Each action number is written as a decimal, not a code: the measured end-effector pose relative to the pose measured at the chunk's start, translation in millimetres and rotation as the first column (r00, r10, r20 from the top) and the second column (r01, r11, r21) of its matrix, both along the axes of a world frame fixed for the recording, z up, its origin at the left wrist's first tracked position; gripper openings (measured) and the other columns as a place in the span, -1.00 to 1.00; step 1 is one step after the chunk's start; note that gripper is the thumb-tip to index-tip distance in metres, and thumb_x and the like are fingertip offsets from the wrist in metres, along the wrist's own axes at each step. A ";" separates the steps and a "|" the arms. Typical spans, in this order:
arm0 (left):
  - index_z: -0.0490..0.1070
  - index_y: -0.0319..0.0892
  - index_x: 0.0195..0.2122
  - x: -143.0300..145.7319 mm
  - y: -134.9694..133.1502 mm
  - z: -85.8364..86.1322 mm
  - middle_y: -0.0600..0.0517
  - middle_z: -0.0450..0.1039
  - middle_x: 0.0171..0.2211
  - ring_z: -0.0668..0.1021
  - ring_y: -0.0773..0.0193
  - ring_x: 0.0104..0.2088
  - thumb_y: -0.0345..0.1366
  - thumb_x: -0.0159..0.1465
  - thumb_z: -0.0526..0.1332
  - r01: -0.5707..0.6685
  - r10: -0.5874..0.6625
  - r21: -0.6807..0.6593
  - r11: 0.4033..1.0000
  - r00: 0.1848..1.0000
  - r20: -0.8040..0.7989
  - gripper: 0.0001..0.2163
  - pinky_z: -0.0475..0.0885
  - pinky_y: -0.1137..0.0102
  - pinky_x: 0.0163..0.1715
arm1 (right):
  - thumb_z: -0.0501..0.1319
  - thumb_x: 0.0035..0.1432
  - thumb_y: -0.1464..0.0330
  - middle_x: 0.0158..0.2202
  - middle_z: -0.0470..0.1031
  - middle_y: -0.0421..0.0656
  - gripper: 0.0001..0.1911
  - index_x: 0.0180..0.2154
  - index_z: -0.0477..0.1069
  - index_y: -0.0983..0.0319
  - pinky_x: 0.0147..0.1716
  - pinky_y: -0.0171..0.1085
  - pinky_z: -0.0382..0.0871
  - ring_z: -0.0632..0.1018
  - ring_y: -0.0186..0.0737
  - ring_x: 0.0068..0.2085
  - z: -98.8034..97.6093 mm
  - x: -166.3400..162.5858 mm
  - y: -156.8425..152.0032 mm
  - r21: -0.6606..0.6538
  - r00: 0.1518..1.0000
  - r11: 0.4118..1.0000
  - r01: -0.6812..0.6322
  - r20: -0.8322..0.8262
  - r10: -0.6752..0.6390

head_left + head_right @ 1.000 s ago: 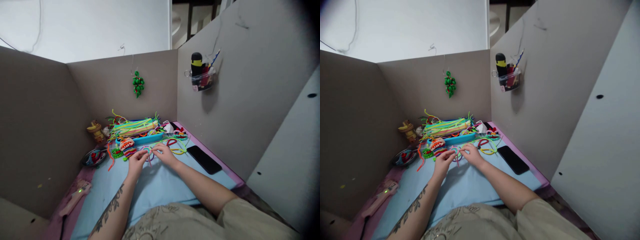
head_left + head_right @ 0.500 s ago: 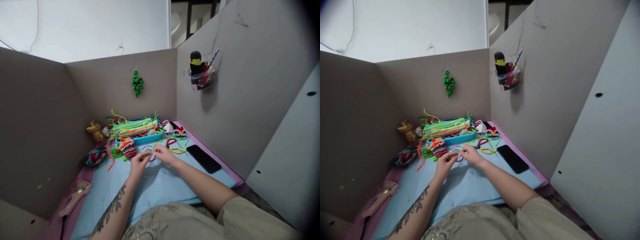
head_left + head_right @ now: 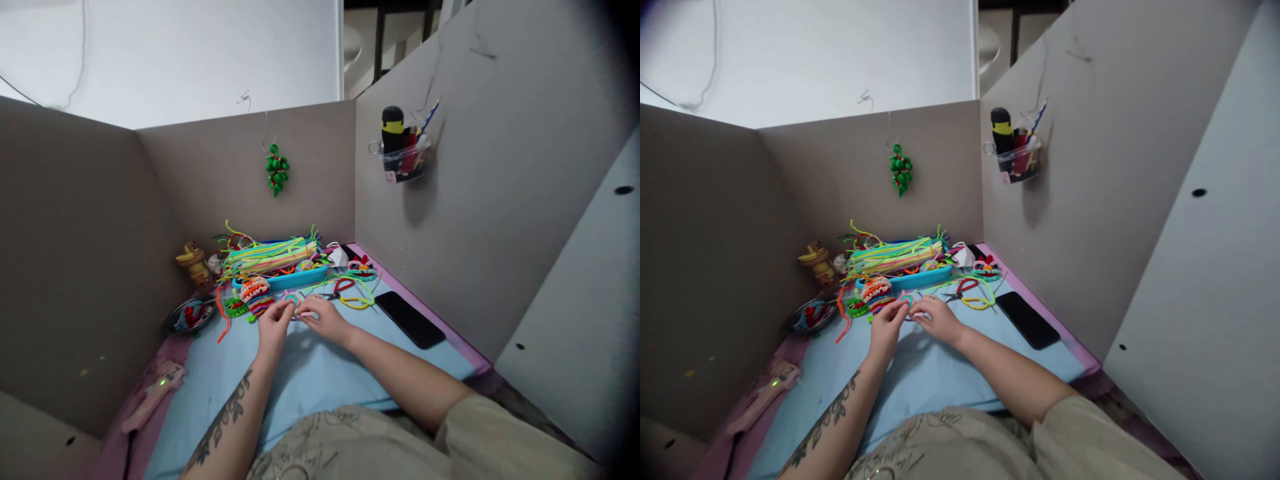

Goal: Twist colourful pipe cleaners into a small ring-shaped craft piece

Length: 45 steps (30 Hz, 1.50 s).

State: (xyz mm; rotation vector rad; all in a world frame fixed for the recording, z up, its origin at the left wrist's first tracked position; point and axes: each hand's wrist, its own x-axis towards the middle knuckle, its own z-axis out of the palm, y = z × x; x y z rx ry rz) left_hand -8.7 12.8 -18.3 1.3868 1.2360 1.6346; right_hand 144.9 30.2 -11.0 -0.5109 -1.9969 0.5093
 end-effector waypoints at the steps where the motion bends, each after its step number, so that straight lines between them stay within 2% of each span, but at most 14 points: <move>1: 0.50 -0.25 -0.35 -0.2 0.2 -0.8 -0.02 0.51 -0.42 0.49 0.29 -0.44 -0.22 0.00 0.29 -0.006 0.006 -0.001 1.000 1.000 -0.023 -0.76 0.39 0.43 -0.41 | 0.14 0.10 0.36 -0.40 0.46 -0.16 -0.92 -0.39 0.40 0.18 -0.19 -0.20 0.26 0.44 -0.23 -0.28 -1.2 -0.7 0.8 -0.007 1.000 1.000 -0.009 -0.020 0.009; 4: 0.50 -0.26 -0.40 0.7 -0.5 -1.6 0.01 0.48 -0.52 0.45 0.34 -0.55 -0.21 -0.03 0.31 -0.003 0.002 -0.012 1.000 0.996 -0.085 -0.77 0.35 0.46 -0.52 | 0.16 0.08 0.33 -0.43 0.44 -0.18 -0.88 -0.47 0.36 0.21 -0.29 -0.25 0.29 0.44 -0.25 -0.34 -1.0 1.1 5.3 -0.126 0.987 0.992 -0.022 -0.160 0.001; 6: 0.49 -0.27 -0.40 2.5 -1.6 -0.6 0.04 0.46 -0.58 0.43 0.36 -0.60 -0.20 -0.02 0.31 0.018 -0.020 -0.027 0.999 0.995 -0.095 -0.76 0.32 0.48 -0.57 | 0.17 0.06 0.30 -0.44 0.41 -0.19 -0.85 -0.49 0.33 0.22 -0.37 -0.28 0.29 0.42 -0.28 -0.39 1.3 4.3 9.0 -0.267 0.953 0.964 -0.009 -0.293 -0.072; 8: 0.48 -0.27 -0.39 4.1 -2.3 0.8 0.05 0.44 -0.61 0.43 0.37 -0.61 -0.20 -0.03 0.31 0.039 -0.042 -0.048 0.998 0.997 -0.068 -0.75 0.32 0.48 -0.58 | 0.17 0.05 0.28 -0.44 0.39 -0.19 -0.83 -0.49 0.33 0.23 -0.39 -0.29 0.28 0.41 -0.28 -0.39 3.4 7.3 11.7 -0.355 0.936 0.935 -0.003 -0.330 -0.123; 10: 0.46 -0.27 -0.39 4.3 -1.8 1.7 0.05 0.44 -0.60 0.44 0.36 -0.60 -0.20 -0.04 0.32 0.059 -0.059 -0.071 0.996 0.998 -0.006 -0.75 0.33 0.48 -0.57 | 0.19 0.03 0.29 -0.38 0.41 -0.18 -0.86 -0.43 0.37 0.24 -0.37 -0.30 0.27 0.42 -0.26 -0.33 4.2 8.7 12.5 -0.348 0.962 0.937 0.021 -0.246 -0.113; 14: 0.45 -0.26 -0.37 1.8 1.0 0.8 0.02 0.48 -0.50 0.47 0.35 -0.52 -0.21 -0.04 0.33 0.074 -0.068 -0.062 0.995 0.993 0.093 -0.74 0.36 0.46 -0.50 | 0.27 -0.06 0.35 -0.27 0.40 -0.15 -0.81 -0.31 0.42 0.21 -0.31 -0.30 0.25 0.40 -0.22 -0.20 2.3 6.7 10.6 -0.229 0.986 0.964 0.134 -0.071 -0.153; 17: 0.46 -0.25 -0.35 1.6 1.0 -0.9 0.02 0.47 -0.49 0.46 0.35 -0.51 -0.20 -0.03 0.32 0.095 -0.093 -0.030 0.995 0.994 0.059 -0.73 0.36 0.46 -0.50 | 0.24 0.00 0.32 -0.34 0.39 -0.15 -0.89 -0.40 0.43 0.22 -0.32 -0.30 0.25 0.40 -0.24 -0.23 0.7 4.3 10.2 -0.240 0.974 0.955 0.173 -0.105 -0.203; 20: 0.47 -0.25 -0.34 2.2 -1.2 -0.7 0.03 0.45 -0.54 0.44 0.33 -0.55 -0.18 -0.04 0.32 0.104 -0.104 -0.020 0.994 0.995 -0.007 -0.71 0.34 0.45 -0.54 | 0.24 -0.01 0.28 -0.42 0.34 -0.18 -0.85 -0.48 0.41 0.24 -0.38 -0.32 0.23 0.38 -0.27 -0.33 -0.8 3.2 11.8 -0.308 0.965 0.941 0.139 -0.171 -0.199; 26: 0.50 -0.23 -0.38 1.2 -7.4 4.8 0.05 0.43 -0.59 0.34 0.40 -0.63 -0.22 -0.03 0.31 0.119 -0.117 0.005 0.993 0.980 -0.160 -0.78 0.23 0.49 -0.62 | 0.26 -0.06 0.22 -0.50 0.28 -0.24 -0.74 -0.60 0.36 0.26 -0.31 -0.31 0.22 0.34 -0.32 -0.38 -7.3 1.7 17.0 -0.521 0.945 0.848 -0.097 -0.317 -0.087; 28: 0.50 -0.22 -0.39 1.4 -8.6 6.3 0.04 0.44 -0.60 0.31 0.41 -0.64 -0.22 -0.02 0.30 0.133 -0.132 -0.008 0.991 0.975 -0.181 -0.79 0.19 0.50 -0.63 | 0.28 -0.10 0.21 -0.49 0.29 -0.24 -0.74 -0.60 0.38 0.26 -0.32 -0.31 0.21 0.35 -0.32 -0.38 -8.5 1.9 18.3 -0.554 0.937 0.822 -0.131 -0.339 -0.079; 30: 0.51 -0.21 -0.39 1.7 -8.8 7.5 0.04 0.44 -0.60 0.31 0.39 -0.64 -0.22 -0.03 0.30 0.133 -0.137 -0.032 0.991 0.978 -0.160 -0.79 0.18 0.49 -0.63 | 0.29 -0.12 0.21 -0.49 0.29 -0.24 -0.75 -0.59 0.39 0.26 -0.32 -0.31 0.21 0.34 -0.32 -0.38 -8.0 2.8 19.1 -0.556 0.944 0.825 -0.102 -0.317 -0.097; 34: 0.51 -0.20 -0.39 0.8 -6.7 8.0 0.03 0.45 -0.60 0.36 0.36 -0.62 -0.21 -0.06 0.32 0.135 -0.142 -0.057 0.989 0.982 -0.123 -0.78 0.20 0.48 -0.63 | 0.27 -0.08 0.22 -0.51 0.31 -0.24 -0.78 -0.56 0.40 0.25 -0.33 -0.31 0.20 0.34 -0.31 -0.39 -3.9 6.4 19.5 -0.489 0.965 0.872 0.014 -0.223 -0.140; 40: 0.50 -0.22 -0.36 -2.4 -5.6 4.3 0.04 0.44 -0.61 0.23 0.44 -0.70 -0.20 0.00 0.28 0.212 -0.222 -0.068 0.975 0.946 -0.238 -0.78 0.09 0.51 -0.69 | 0.22 -0.03 0.28 -0.45 0.34 -0.22 -0.83 -0.55 0.39 0.24 -0.25 -0.30 0.23 0.37 -0.29 -0.33 -1.7 12.0 20.4 -0.451 0.974 0.892 0.036 -0.185 -0.133; 45: 0.49 -0.23 -0.36 -3.8 -6.4 3.7 0.02 0.47 -0.59 0.26 0.44 -0.68 -0.21 0.02 0.28 0.256 -0.265 -0.067 0.964 0.930 -0.253 -0.79 0.12 0.51 -0.67 | 0.22 -0.05 0.34 -0.21 0.35 -0.16 -0.91 -0.53 0.41 0.23 -0.02 -0.24 0.15 0.37 -0.23 -0.09 -5.6 10.1 24.3 -0.506 0.964 0.861 0.047 -0.203 -0.172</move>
